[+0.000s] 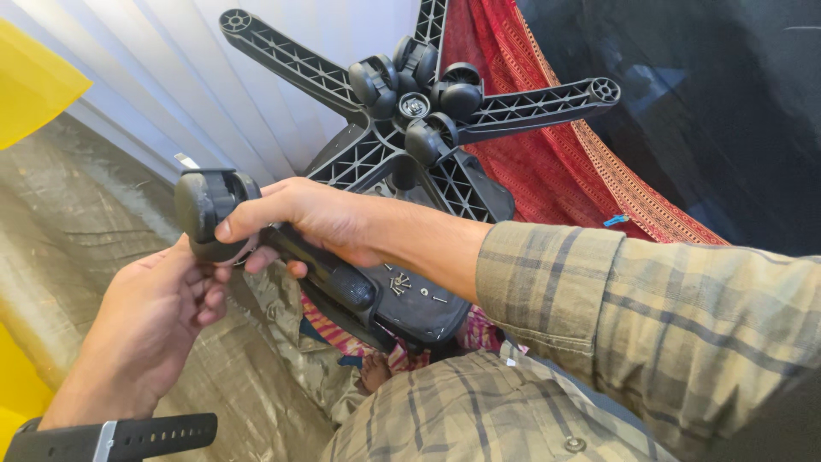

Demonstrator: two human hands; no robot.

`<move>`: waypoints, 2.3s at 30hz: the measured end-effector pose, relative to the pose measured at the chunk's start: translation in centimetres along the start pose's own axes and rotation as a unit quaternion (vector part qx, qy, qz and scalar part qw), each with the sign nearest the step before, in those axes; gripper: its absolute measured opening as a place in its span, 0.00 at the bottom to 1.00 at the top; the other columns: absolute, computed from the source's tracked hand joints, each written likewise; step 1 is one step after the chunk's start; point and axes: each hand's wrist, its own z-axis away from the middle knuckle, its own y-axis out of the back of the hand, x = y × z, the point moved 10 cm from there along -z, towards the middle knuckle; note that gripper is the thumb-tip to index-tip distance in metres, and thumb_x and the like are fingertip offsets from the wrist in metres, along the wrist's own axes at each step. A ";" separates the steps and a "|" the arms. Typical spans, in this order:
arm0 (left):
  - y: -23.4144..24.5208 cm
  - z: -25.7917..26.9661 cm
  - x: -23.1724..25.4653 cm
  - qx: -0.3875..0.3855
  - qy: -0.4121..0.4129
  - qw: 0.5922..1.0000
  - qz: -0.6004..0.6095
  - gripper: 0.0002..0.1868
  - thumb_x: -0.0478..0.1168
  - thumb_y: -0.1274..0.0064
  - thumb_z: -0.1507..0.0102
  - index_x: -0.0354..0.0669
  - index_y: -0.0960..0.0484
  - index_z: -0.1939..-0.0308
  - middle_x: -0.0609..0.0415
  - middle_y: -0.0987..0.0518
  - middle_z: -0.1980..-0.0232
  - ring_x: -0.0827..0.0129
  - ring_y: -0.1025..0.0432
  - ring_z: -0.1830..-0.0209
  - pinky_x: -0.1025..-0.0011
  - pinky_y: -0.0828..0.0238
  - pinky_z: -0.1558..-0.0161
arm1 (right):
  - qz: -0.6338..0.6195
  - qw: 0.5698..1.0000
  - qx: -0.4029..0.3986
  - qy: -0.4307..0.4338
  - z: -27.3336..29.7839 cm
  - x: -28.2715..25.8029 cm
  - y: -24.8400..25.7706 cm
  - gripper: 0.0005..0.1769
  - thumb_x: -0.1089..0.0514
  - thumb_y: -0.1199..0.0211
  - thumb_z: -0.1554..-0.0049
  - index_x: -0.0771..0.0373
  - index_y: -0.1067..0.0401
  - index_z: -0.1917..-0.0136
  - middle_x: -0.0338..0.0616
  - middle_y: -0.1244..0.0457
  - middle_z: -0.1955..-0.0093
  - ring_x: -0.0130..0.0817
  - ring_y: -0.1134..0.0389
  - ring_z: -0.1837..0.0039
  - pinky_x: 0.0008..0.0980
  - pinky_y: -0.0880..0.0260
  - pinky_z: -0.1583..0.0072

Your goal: The person uses a flathead screwdriver to pry and remove caster wheels from the base of an office chair. They work on multiple wheels, detaching each one from the chair base and setting them aside.

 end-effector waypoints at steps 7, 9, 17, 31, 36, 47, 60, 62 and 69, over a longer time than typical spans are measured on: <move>-1.3 2.4 2.1 -0.078 -0.069 0.988 0.113 0.13 0.42 0.55 0.29 0.36 0.21 0.48 0.56 0.20 0.52 0.75 0.33 0.60 0.75 0.36 0.59 | -0.032 0.999 -0.015 -0.001 -0.5 -0.3 -1.0 0.23 0.43 0.34 0.48 0.63 0.22 0.49 0.40 0.29 0.51 0.26 0.32 0.52 0.25 0.39 0.64; -1.2 2.6 2.2 -0.084 -0.083 0.984 0.131 0.13 0.40 0.56 0.28 0.36 0.22 0.47 0.56 0.21 0.51 0.74 0.33 0.59 0.75 0.35 0.57 | -0.047 0.999 -0.009 0.001 -0.6 -0.4 -1.1 0.22 0.44 0.33 0.48 0.63 0.22 0.48 0.39 0.30 0.52 0.27 0.32 0.52 0.26 0.39 0.63; -0.8 1.4 0.8 -0.142 -0.117 0.966 0.180 0.11 0.43 0.56 0.24 0.38 0.24 0.52 0.55 0.27 0.60 0.69 0.34 0.64 0.69 0.35 0.60 | -0.018 0.999 -0.022 0.029 -0.9 -0.5 -2.0 0.20 0.47 0.35 0.48 0.64 0.23 0.50 0.40 0.30 0.54 0.24 0.32 0.55 0.27 0.36 0.64; 0.0 -1.3 -2.0 0.043 -0.025 0.999 0.006 0.13 0.40 0.55 0.31 0.34 0.20 0.51 0.49 0.18 0.56 0.66 0.23 0.57 0.67 0.24 0.53 | 0.173 0.979 0.102 -0.026 -1.3 0.1 0.4 0.17 0.48 0.32 0.56 0.62 0.21 0.59 0.36 0.31 0.61 0.23 0.34 0.61 0.26 0.38 0.68; -1.8 -0.9 -1.5 -0.015 -0.018 0.996 0.087 0.16 0.40 0.59 0.30 0.31 0.20 0.48 0.45 0.17 0.51 0.62 0.22 0.51 0.63 0.25 0.46 | 0.182 0.972 0.132 -0.061 -1.3 -0.2 0.5 0.18 0.47 0.32 0.55 0.65 0.21 0.63 0.39 0.35 0.65 0.25 0.35 0.64 0.28 0.39 0.68; -1.3 -1.4 -1.6 -0.012 -0.030 0.995 0.090 0.17 0.38 0.58 0.31 0.28 0.21 0.47 0.44 0.17 0.51 0.60 0.22 0.52 0.61 0.23 0.45 | 0.196 0.968 0.146 -0.061 -2.0 -1.1 0.8 0.17 0.47 0.33 0.56 0.64 0.21 0.65 0.38 0.35 0.67 0.25 0.37 0.66 0.28 0.39 0.70; -1.4 -0.9 -2.2 -0.023 -0.024 0.994 0.101 0.18 0.40 0.56 0.31 0.28 0.22 0.46 0.44 0.17 0.51 0.61 0.23 0.52 0.60 0.24 0.45 | 0.202 0.963 0.106 -0.141 -2.3 -1.6 0.6 0.12 0.51 0.34 0.54 0.62 0.21 0.62 0.40 0.36 0.69 0.28 0.38 0.69 0.31 0.40 0.69; -2.0 -0.5 -1.9 -0.063 -0.029 0.989 0.131 0.21 0.43 0.58 0.33 0.30 0.22 0.44 0.44 0.17 0.49 0.61 0.24 0.50 0.59 0.26 0.43 | 0.229 0.955 0.109 -0.155 -2.2 -1.9 0.8 0.13 0.51 0.33 0.53 0.64 0.23 0.63 0.41 0.37 0.71 0.30 0.40 0.70 0.32 0.42 0.69; -3.1 0.7 -0.1 -0.095 0.003 0.985 0.145 0.33 0.58 0.55 0.40 0.29 0.22 0.46 0.43 0.19 0.49 0.59 0.25 0.50 0.55 0.27 0.40 | 0.194 0.961 0.128 -0.153 -2.2 -2.0 0.5 0.13 0.52 0.35 0.53 0.66 0.23 0.65 0.41 0.38 0.70 0.29 0.39 0.69 0.30 0.41 0.69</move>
